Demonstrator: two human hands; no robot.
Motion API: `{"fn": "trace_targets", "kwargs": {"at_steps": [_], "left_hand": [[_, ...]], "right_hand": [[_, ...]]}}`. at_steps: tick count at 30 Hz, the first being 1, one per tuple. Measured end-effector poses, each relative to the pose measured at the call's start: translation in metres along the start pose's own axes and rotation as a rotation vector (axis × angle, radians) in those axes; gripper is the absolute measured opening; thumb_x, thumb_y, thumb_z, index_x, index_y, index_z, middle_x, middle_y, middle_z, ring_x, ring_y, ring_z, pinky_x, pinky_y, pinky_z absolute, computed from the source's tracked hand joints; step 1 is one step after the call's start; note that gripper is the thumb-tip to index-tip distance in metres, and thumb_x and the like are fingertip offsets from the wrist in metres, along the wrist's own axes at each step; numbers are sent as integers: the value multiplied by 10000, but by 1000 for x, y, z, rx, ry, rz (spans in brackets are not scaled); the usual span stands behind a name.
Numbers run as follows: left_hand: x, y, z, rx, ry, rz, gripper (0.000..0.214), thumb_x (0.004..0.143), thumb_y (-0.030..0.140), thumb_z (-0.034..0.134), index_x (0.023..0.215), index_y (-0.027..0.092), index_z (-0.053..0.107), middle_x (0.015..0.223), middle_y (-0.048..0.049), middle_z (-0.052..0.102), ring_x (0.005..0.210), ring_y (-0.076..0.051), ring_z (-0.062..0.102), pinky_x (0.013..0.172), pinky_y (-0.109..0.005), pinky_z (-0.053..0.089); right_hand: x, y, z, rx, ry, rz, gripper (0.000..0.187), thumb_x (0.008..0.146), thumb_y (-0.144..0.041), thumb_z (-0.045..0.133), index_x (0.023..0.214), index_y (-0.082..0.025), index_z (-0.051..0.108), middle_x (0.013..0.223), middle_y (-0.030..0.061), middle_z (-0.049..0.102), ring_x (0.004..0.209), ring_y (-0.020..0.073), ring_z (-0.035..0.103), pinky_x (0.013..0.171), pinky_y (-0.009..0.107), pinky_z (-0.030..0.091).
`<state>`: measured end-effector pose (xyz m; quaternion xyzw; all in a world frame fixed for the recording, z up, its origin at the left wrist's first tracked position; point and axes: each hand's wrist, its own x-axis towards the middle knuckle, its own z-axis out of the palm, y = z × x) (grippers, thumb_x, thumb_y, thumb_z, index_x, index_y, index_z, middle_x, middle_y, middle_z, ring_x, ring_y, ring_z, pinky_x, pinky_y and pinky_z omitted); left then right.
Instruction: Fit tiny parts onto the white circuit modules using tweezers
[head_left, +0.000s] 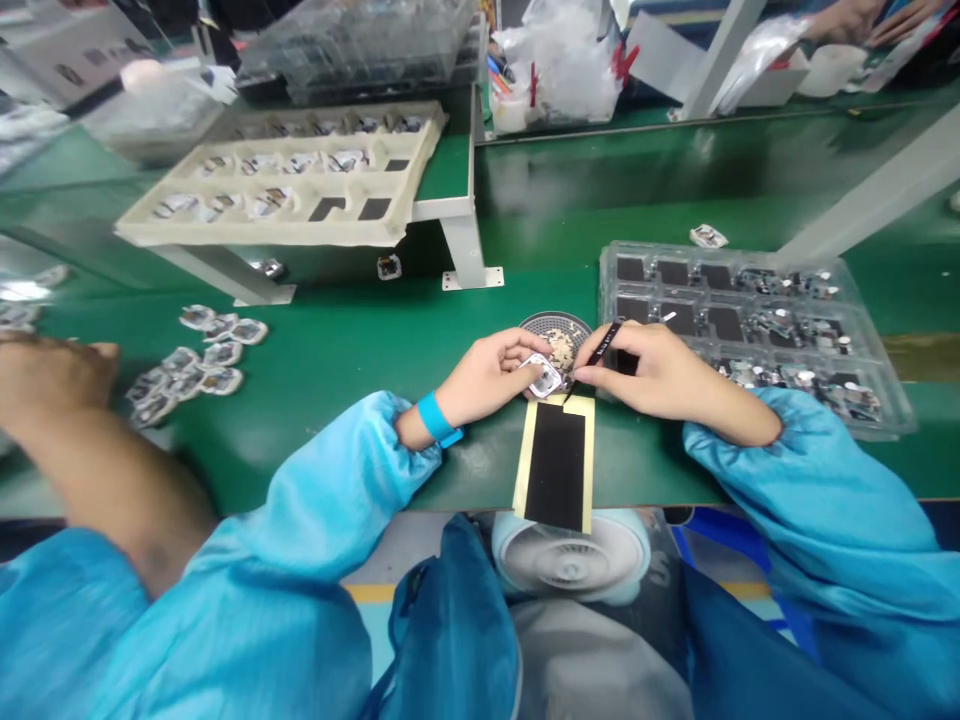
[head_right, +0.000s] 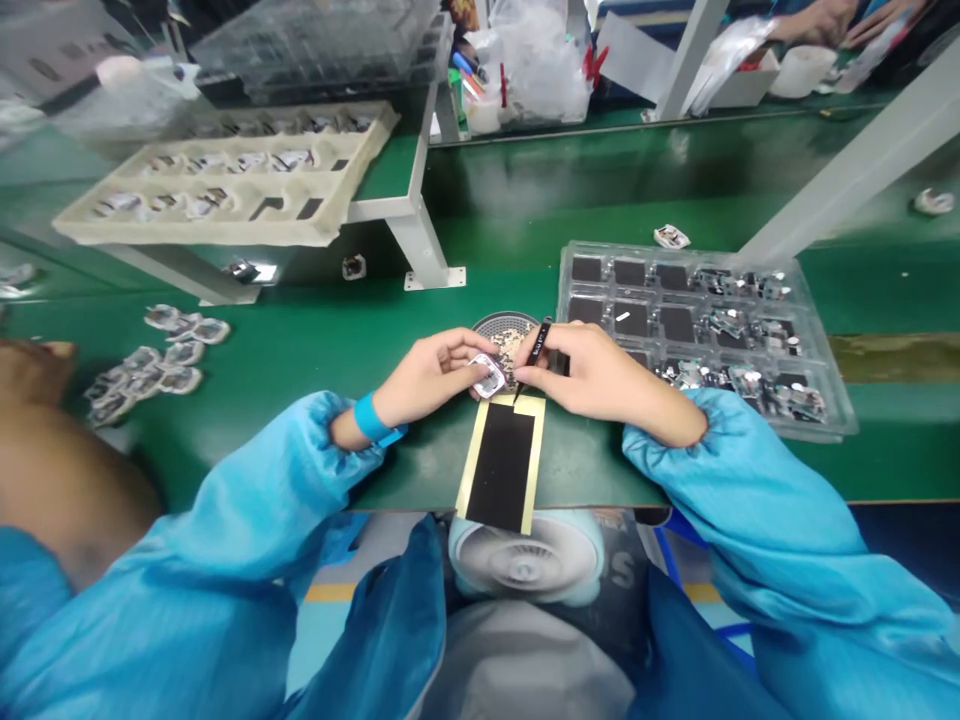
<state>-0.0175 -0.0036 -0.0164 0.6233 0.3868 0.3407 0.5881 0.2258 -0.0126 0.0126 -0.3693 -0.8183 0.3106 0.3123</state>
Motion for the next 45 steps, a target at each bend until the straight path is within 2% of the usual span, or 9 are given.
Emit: {"fn": "trace_targets", "kwargs": {"at_steps": [3, 6, 10, 14, 22, 25, 30, 38, 45], "left_hand": [[-1, 1, 2, 0, 3, -17, 195, 842, 195, 705, 1030, 143, 698, 887, -62, 750, 750, -158, 721, 673, -275, 603], [-3, 4, 4, 59, 7, 23, 174, 871, 217, 685, 1024, 145, 725, 973, -75, 769, 825, -162, 724, 717, -263, 588], [-4, 6, 5, 147, 31, 91, 155, 871, 260, 705, 967, 148, 752, 988, -67, 776, 873, -173, 720, 781, -275, 576], [-7, 7, 5, 133, 13, 64, 167, 865, 178, 653, 1008, 157, 738, 922, -49, 766, 832, -162, 720, 752, -267, 573], [-12, 4, 5, 219, -81, 54, 241, 806, 121, 651, 1014, 177, 760, 889, -43, 770, 756, -166, 716, 682, -254, 580], [-12, 2, 5, 226, -76, 56, 263, 795, 131, 672, 1021, 186, 794, 852, -33, 776, 727, -171, 713, 655, -251, 574], [-11, 3, 6, 246, -67, 47, 295, 793, 155, 687, 1056, 197, 816, 837, -30, 784, 741, -190, 725, 663, -259, 580], [-11, 9, 3, 299, -17, 12, 316, 778, 114, 667, 1045, 194, 816, 793, -18, 765, 617, -147, 659, 577, -237, 526], [-11, 8, 6, 228, -34, -16, 293, 776, 106, 671, 1052, 136, 764, 818, -46, 746, 644, -133, 654, 599, -223, 523]], "right_hand": [[-3, -6, -6, 85, 71, 55, 147, 906, -376, 730, 933, -231, 718, 933, 32, 771, 826, 197, 724, 770, 345, 582], [-5, -11, -12, 58, 167, 37, 146, 898, -385, 744, 935, -245, 721, 938, 40, 766, 880, 224, 724, 823, 386, 585], [-3, -10, -9, -115, 77, -24, 90, 908, -335, 723, 940, -251, 714, 934, 26, 766, 866, 224, 715, 856, 404, 554], [0, -5, -1, -165, -5, -47, 84, 922, -328, 694, 929, -246, 710, 936, 19, 776, 850, 221, 709, 862, 408, 531], [-3, -5, -1, -90, -9, -12, 104, 934, -354, 685, 931, -253, 710, 931, 21, 772, 855, 220, 713, 851, 407, 550], [-6, -10, -5, 13, 70, 3, 98, 924, -359, 710, 958, -268, 713, 952, 26, 764, 888, 227, 718, 838, 404, 574], [-9, -16, -6, 25, 257, -119, 74, 902, -353, 738, 937, -295, 708, 923, 32, 767, 912, 267, 727, 893, 478, 574], [-8, -16, -9, -134, 204, -153, 71, 902, -335, 730, 962, -302, 710, 951, 20, 782, 933, 273, 724, 997, 520, 511], [-4, -16, -1, -166, 295, -319, 42, 892, -261, 734, 916, -282, 708, 888, 5, 797, 829, 245, 729, 850, 476, 524]]}}
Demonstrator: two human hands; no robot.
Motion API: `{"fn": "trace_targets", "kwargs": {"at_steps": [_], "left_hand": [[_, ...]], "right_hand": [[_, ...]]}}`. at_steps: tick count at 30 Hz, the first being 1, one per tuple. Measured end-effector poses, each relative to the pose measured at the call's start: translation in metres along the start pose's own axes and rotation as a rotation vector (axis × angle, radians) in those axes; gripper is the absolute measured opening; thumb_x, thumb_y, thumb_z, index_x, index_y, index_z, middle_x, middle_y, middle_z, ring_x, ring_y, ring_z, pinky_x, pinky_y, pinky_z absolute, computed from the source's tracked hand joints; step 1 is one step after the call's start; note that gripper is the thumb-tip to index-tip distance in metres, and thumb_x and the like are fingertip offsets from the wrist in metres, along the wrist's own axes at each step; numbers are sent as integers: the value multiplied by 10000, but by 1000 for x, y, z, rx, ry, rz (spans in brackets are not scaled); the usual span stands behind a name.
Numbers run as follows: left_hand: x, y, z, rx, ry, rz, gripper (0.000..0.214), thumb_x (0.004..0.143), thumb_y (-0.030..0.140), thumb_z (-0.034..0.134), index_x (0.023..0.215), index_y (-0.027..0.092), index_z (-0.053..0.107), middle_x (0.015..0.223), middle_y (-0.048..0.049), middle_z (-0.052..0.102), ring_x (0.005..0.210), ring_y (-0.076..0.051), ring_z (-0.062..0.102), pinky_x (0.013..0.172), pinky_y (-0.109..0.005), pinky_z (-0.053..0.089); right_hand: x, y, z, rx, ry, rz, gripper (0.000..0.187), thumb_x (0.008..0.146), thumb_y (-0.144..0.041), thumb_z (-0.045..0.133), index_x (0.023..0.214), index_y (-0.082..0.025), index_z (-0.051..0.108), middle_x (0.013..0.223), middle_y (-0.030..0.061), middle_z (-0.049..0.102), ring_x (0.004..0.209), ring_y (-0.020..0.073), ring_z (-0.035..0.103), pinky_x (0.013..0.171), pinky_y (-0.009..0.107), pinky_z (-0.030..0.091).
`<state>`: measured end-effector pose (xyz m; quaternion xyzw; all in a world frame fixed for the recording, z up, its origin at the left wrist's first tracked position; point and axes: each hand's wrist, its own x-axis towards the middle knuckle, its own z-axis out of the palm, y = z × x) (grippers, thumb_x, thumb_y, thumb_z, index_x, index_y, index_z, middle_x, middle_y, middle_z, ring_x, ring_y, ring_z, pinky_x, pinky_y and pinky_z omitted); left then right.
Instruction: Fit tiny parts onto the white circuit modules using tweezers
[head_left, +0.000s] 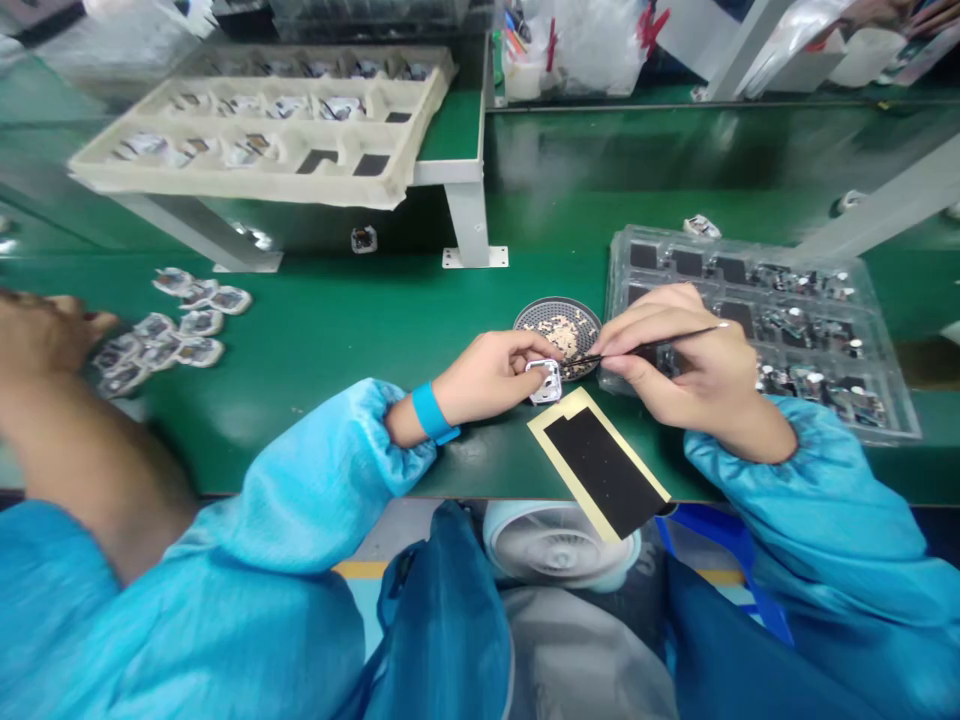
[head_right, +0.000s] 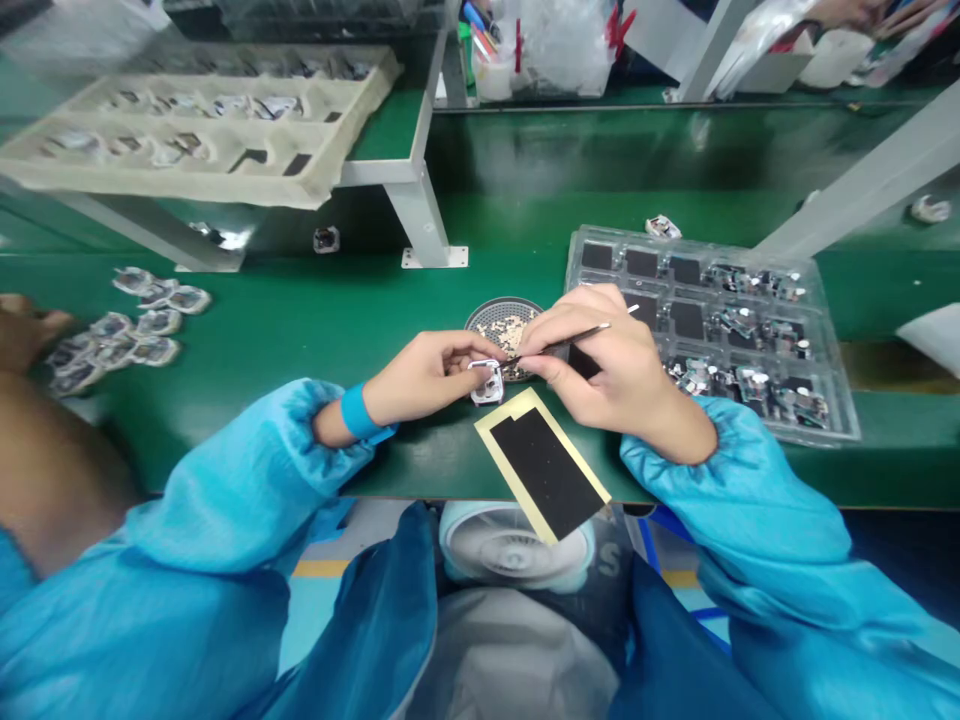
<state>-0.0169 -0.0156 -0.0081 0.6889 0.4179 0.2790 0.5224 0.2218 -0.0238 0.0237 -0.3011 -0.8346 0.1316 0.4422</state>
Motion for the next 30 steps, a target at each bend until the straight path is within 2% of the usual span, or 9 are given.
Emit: {"fn": "trace_targets", "kwargs": {"at_steps": [5, 14, 20, 25, 30], "left_hand": [[1, -1, 0, 27, 10, -8, 280, 777, 100, 668, 1036, 130, 770, 786, -43, 736, 645, -128, 640, 599, -214, 509], [1, -3, -1, 45, 28, 1, 293, 775, 102, 666, 1045, 126, 778, 809, -53, 747, 681, -142, 657, 620, -222, 520], [1, -1, -1, 24, 36, 11, 303, 754, 74, 650, 1022, 135, 779, 843, -55, 755, 718, -152, 679, 660, -236, 545], [0, 3, -2, -3, 18, 3, 349, 708, 44, 649, 1019, 143, 775, 826, -44, 750, 700, -152, 680, 636, -231, 543], [0, 3, -2, -32, -2, 17, 347, 722, 65, 672, 1045, 146, 767, 777, -34, 733, 641, -138, 659, 585, -218, 520]], "right_hand": [[-1, 4, 3, -22, -43, -111, 141, 875, -175, 741, 952, -285, 696, 935, -5, 806, 854, 237, 739, 841, 469, 506], [-3, 6, 6, -51, -68, -133, 168, 879, -157, 733, 984, -278, 682, 944, -10, 798, 880, 227, 733, 870, 461, 494], [-3, 0, 3, 3, -24, -34, 158, 847, -183, 763, 957, -278, 703, 924, 10, 792, 849, 244, 720, 848, 471, 514], [-3, -1, -1, 43, -82, 6, 161, 842, -198, 775, 974, -271, 720, 937, 26, 789, 880, 249, 716, 900, 487, 520], [-3, 2, -1, 50, -99, 27, 155, 853, -210, 771, 983, -278, 721, 949, 17, 790, 898, 241, 716, 926, 480, 518]]}}
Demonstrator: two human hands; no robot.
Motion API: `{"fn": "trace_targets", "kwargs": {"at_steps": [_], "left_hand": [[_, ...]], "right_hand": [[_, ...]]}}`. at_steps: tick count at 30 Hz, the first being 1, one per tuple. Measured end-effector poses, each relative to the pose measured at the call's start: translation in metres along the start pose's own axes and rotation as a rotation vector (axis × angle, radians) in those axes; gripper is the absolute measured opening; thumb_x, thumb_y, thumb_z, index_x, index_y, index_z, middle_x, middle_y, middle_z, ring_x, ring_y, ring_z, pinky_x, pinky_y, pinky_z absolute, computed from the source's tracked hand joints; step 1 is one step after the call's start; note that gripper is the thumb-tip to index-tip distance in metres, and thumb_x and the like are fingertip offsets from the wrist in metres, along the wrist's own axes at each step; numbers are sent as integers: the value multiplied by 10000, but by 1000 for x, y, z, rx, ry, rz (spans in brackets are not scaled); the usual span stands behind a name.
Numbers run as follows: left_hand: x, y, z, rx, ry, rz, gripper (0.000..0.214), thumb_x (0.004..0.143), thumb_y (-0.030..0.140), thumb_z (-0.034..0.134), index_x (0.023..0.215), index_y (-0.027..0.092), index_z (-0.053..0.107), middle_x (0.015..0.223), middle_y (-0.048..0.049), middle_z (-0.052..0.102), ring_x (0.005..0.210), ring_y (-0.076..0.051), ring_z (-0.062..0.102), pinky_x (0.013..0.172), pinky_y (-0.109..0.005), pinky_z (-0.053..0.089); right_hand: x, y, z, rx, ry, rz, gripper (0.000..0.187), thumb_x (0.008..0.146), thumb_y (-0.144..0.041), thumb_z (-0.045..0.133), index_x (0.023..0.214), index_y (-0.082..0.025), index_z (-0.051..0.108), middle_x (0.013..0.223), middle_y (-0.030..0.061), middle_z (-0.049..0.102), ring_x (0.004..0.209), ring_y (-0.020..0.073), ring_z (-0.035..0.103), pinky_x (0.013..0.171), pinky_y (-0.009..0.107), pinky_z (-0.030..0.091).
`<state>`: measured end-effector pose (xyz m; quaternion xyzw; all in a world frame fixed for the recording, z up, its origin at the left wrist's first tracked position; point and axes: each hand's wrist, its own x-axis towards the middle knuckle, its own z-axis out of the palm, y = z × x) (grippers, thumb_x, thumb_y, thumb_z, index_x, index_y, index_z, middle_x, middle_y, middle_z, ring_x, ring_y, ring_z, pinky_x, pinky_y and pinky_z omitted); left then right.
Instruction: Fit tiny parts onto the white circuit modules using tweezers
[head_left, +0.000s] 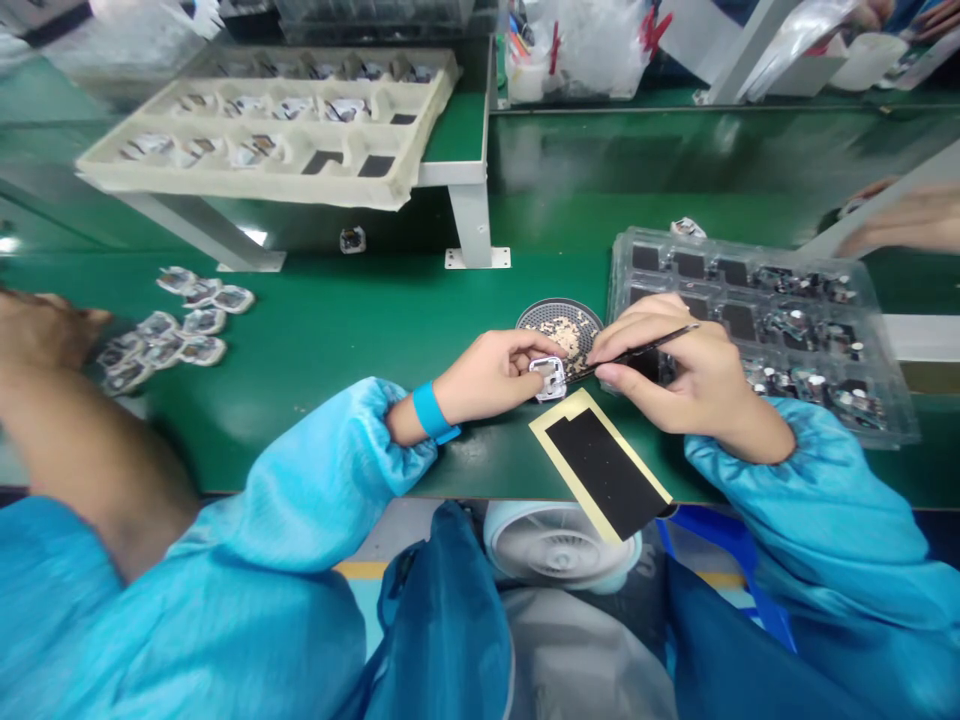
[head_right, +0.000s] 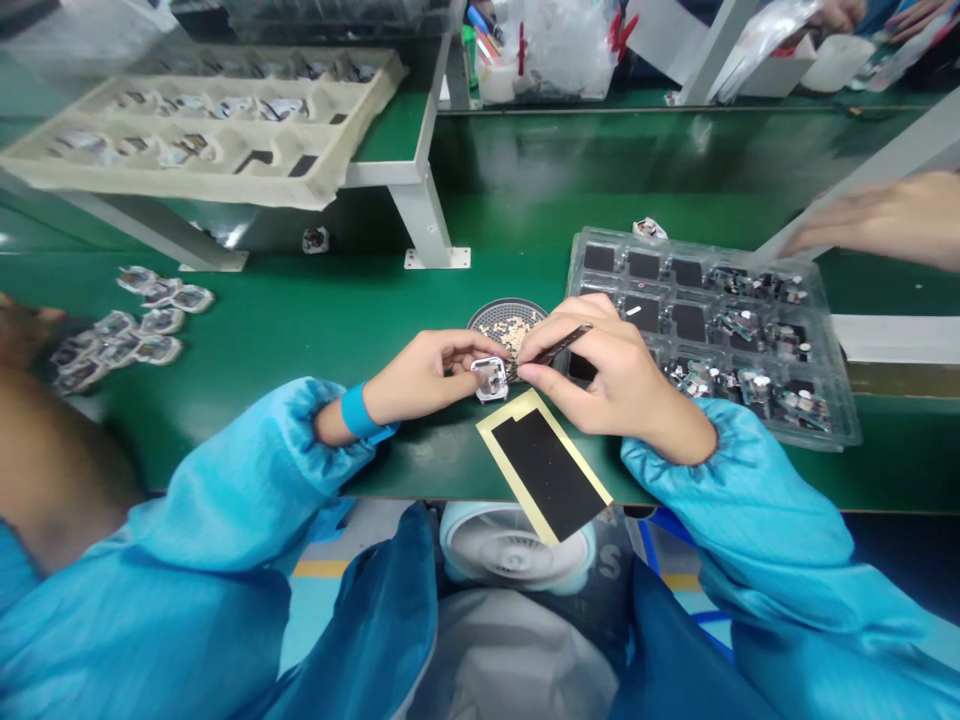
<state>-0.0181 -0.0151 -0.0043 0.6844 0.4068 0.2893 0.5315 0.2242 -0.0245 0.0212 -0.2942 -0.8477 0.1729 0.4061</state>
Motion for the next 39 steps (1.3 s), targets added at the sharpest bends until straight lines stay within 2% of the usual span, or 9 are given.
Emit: {"fn": "trace_targets", "kwargs": {"at_steps": [8, 13, 17, 21, 23, 28, 30, 35, 39], "left_hand": [[1, -1, 0, 7, 11, 14, 358, 741, 70, 660, 1084, 123, 747, 841, -48, 744, 637, -113, 631, 583, -203, 499], [1, 0, 0, 69, 38, 1, 386, 744, 44, 629, 1109, 99, 742, 765, -24, 704, 567, -78, 544, 544, -182, 436], [2, -1, 0, 11, 48, 4, 377, 747, 47, 638, 1105, 101, 744, 876, -58, 753, 659, -106, 631, 629, -211, 513], [3, 1, -4, -186, 44, 40, 332, 760, 83, 686, 1082, 120, 756, 1111, -107, 772, 914, -179, 730, 804, -275, 587], [3, 2, -8, -270, 6, 15, 329, 782, 123, 717, 1108, 123, 758, 1127, -117, 772, 912, -187, 738, 778, -275, 591], [5, 4, -13, -327, -12, -53, 383, 795, 180, 772, 1173, 118, 754, 1071, -117, 782, 814, -168, 729, 674, -241, 569], [5, 4, -13, -325, 9, -64, 377, 789, 178, 777, 1162, 118, 759, 1046, -111, 784, 779, -158, 722, 664, -243, 573], [5, 7, -10, -361, 6, -127, 361, 832, 216, 732, 1177, 111, 753, 873, -86, 779, 662, -140, 702, 661, -258, 588], [5, 7, -11, -443, -9, -154, 357, 858, 239, 673, 1178, 105, 754, 880, -111, 781, 695, -164, 729, 677, -264, 593]], "right_hand": [[0, 2, 1, -5, -8, 12, 116, 877, -203, 748, 964, -274, 718, 955, 8, 793, 891, 228, 723, 923, 467, 515], [0, 2, -1, -10, -13, 8, 122, 875, -197, 751, 971, -266, 722, 962, 14, 794, 905, 234, 728, 921, 468, 517], [0, 0, 4, 20, 6, 7, 120, 870, -187, 754, 955, -268, 729, 942, 15, 797, 903, 240, 736, 913, 474, 535], [1, -1, 11, 225, 190, 188, 59, 889, -263, 758, 926, -266, 712, 915, 30, 781, 906, 247, 748, 853, 455, 601], [2, 0, 10, 357, 229, 283, 94, 895, -310, 764, 926, -258, 692, 919, 35, 774, 895, 232, 752, 831, 426, 623], [3, 7, -11, 603, -46, 353, 181, 907, -359, 767, 925, -222, 651, 874, 39, 774, 808, 188, 746, 736, 348, 625], [3, 8, -17, 632, -95, 343, 172, 915, -344, 761, 937, -214, 650, 878, 41, 771, 800, 185, 743, 737, 350, 624], [1, 8, -8, 519, 125, 264, 107, 914, -285, 753, 976, -239, 679, 934, 38, 781, 870, 205, 759, 786, 372, 643], [-1, 7, 4, 379, 230, 224, 124, 897, -302, 765, 992, -266, 694, 939, 33, 784, 911, 236, 769, 848, 424, 649]]}}
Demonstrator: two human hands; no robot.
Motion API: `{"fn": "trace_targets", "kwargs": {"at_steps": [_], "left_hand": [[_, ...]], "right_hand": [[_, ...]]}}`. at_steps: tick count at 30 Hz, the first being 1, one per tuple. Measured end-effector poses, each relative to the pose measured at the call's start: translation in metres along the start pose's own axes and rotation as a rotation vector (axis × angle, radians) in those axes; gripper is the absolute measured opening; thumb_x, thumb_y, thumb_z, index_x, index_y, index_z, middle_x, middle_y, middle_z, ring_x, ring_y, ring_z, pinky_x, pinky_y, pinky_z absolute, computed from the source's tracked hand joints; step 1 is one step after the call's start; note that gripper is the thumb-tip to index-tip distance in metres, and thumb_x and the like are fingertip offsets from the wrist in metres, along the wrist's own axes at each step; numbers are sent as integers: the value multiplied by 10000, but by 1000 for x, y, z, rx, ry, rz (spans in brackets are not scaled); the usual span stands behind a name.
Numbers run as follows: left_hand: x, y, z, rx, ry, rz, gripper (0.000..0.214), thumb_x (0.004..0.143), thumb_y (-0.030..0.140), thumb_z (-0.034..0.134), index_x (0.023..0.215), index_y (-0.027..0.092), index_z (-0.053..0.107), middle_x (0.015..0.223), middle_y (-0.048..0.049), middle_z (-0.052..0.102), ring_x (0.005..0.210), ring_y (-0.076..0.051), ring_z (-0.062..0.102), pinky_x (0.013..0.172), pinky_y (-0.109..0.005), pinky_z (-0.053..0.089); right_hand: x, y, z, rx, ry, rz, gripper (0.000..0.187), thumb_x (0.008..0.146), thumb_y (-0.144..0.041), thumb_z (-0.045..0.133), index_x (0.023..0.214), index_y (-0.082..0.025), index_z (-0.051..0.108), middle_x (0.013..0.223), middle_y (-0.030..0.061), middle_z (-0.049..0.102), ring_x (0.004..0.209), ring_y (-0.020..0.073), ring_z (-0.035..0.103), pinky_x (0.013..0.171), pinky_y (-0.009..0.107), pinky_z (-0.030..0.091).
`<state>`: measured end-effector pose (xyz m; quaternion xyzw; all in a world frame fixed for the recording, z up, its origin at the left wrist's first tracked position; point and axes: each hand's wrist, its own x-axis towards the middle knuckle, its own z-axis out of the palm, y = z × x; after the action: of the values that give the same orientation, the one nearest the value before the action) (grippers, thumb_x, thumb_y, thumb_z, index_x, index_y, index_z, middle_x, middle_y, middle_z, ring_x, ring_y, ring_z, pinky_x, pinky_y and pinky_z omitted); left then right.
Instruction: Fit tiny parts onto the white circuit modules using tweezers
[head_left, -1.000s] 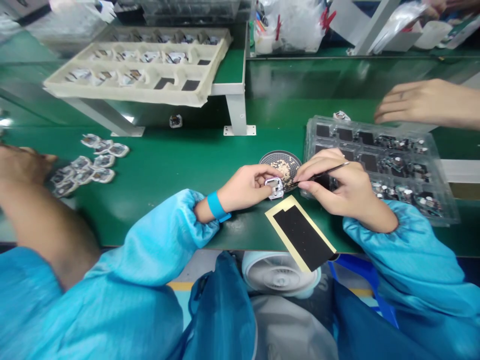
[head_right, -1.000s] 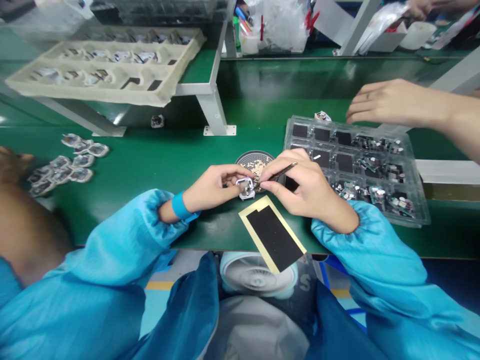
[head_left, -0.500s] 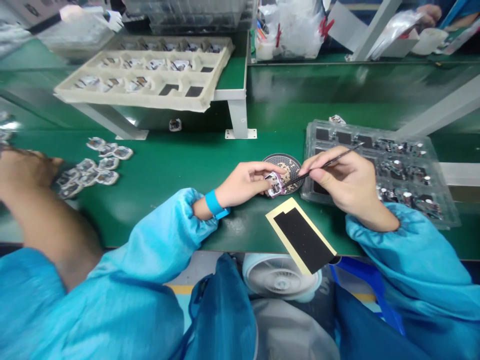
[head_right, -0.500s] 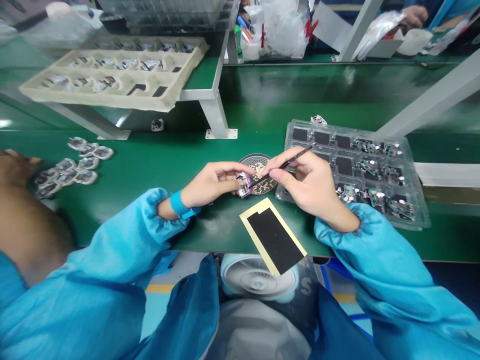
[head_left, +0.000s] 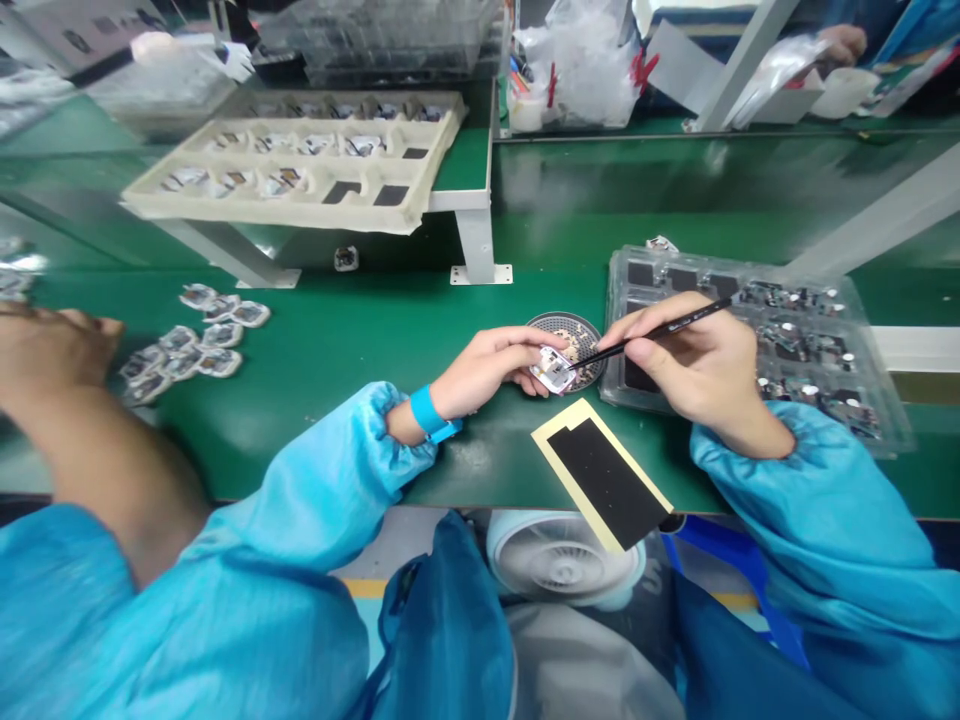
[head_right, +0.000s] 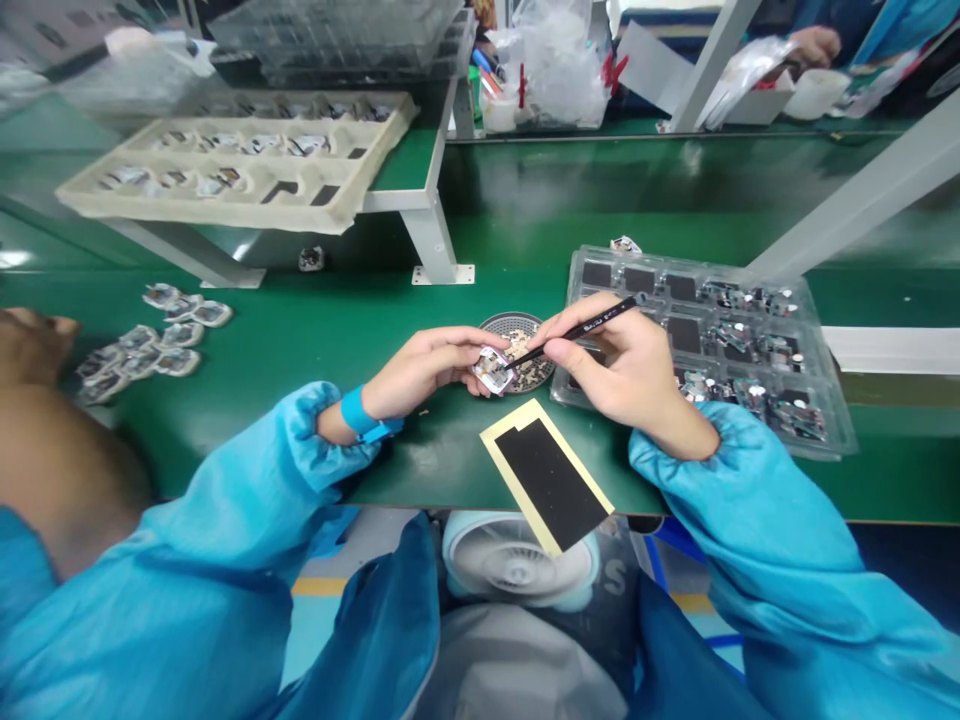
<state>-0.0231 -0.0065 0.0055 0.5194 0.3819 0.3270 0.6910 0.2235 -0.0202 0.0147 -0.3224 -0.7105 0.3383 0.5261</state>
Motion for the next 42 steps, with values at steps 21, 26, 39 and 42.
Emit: {"fn": "trace_targets", "kwargs": {"at_steps": [21, 26, 39, 42], "left_hand": [[-1, -6, 3, -50, 173, 34, 448, 793, 294, 819, 1172, 113, 662, 949, -91, 767, 776, -183, 759, 722, -269, 603], [-1, -5, 4, 103, 197, 44, 506, 759, 363, 868, 1158, 111, 685, 875, -80, 755, 698, -152, 722, 631, -231, 566], [-1, 1, 0, 295, 121, -136, 684, 681, 523, 902, 1222, 147, 718, 848, -98, 757, 709, -167, 656, 451, -157, 379], [-2, 0, -2, 308, 132, -155, 662, 681, 543, 894, 1205, 172, 734, 919, -109, 770, 716, -165, 652, 448, -150, 350]], "right_hand": [[22, -8, -48, -42, 392, 15, 316, 1070, -481, 413, 930, -252, 581, 883, 36, 740, 703, 159, 698, 696, 328, 583], [18, -3, -133, -925, 334, 384, 321, 974, -472, 611, 856, -194, 717, 714, 49, 699, 675, 190, 648, 635, 322, 468], [-14, 5, -161, -1221, 23, 797, 220, 867, -374, 746, 958, -175, 773, 970, 97, 789, 889, 230, 712, 756, 295, 485], [-6, -9, -153, -1230, 31, 772, 182, 851, -270, 747, 989, -153, 764, 1029, 134, 782, 945, 265, 712, 799, 322, 498]]}}
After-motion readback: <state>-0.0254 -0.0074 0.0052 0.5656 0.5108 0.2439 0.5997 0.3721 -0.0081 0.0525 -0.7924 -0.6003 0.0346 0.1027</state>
